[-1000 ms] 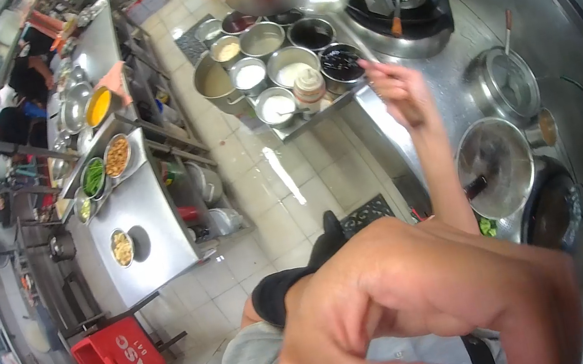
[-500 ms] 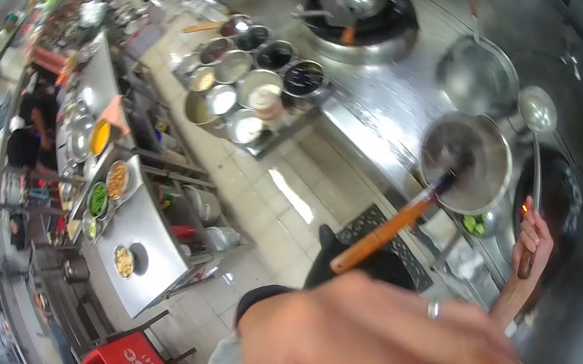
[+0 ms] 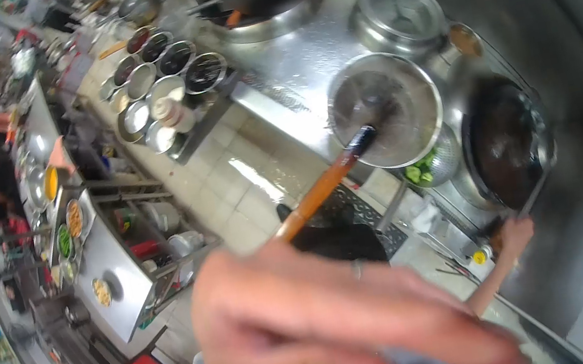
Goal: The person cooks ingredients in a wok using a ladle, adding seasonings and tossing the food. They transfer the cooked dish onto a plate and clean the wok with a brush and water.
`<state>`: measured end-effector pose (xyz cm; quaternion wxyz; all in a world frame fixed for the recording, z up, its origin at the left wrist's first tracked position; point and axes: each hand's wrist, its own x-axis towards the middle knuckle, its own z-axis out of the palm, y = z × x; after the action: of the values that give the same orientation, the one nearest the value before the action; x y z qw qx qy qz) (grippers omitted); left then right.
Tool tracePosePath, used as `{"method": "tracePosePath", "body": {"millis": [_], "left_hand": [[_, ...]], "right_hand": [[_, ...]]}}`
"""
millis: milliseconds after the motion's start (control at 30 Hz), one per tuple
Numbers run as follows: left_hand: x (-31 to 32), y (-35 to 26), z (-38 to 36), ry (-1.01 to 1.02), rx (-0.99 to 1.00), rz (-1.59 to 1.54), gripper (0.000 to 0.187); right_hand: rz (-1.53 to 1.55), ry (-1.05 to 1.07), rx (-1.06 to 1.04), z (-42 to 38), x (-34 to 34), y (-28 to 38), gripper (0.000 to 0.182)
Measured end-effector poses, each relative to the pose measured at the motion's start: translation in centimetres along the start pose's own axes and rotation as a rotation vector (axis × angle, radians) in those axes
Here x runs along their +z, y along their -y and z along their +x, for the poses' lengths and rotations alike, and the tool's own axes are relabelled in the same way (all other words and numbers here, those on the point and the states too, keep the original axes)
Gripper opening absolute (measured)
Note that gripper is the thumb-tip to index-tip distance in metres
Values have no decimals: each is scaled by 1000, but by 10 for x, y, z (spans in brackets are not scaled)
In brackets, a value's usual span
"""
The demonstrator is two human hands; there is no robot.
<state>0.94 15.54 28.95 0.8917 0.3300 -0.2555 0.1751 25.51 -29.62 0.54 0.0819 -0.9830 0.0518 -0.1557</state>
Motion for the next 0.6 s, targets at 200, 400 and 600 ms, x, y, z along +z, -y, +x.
{"method": "tracePosePath", "body": {"millis": [200, 400, 600], "left_hand": [[21, 5, 18, -183, -191, -88, 25], [-86, -28, -18, -711, -265, 387, 41], [-375, -190, -213, -1484, -101, 1260, 23]], "right_hand": [[362, 126, 151, 20, -22, 95, 22], [955, 312, 117, 14, -9, 178, 30], [794, 265, 142, -8, -27, 237, 38]]}}
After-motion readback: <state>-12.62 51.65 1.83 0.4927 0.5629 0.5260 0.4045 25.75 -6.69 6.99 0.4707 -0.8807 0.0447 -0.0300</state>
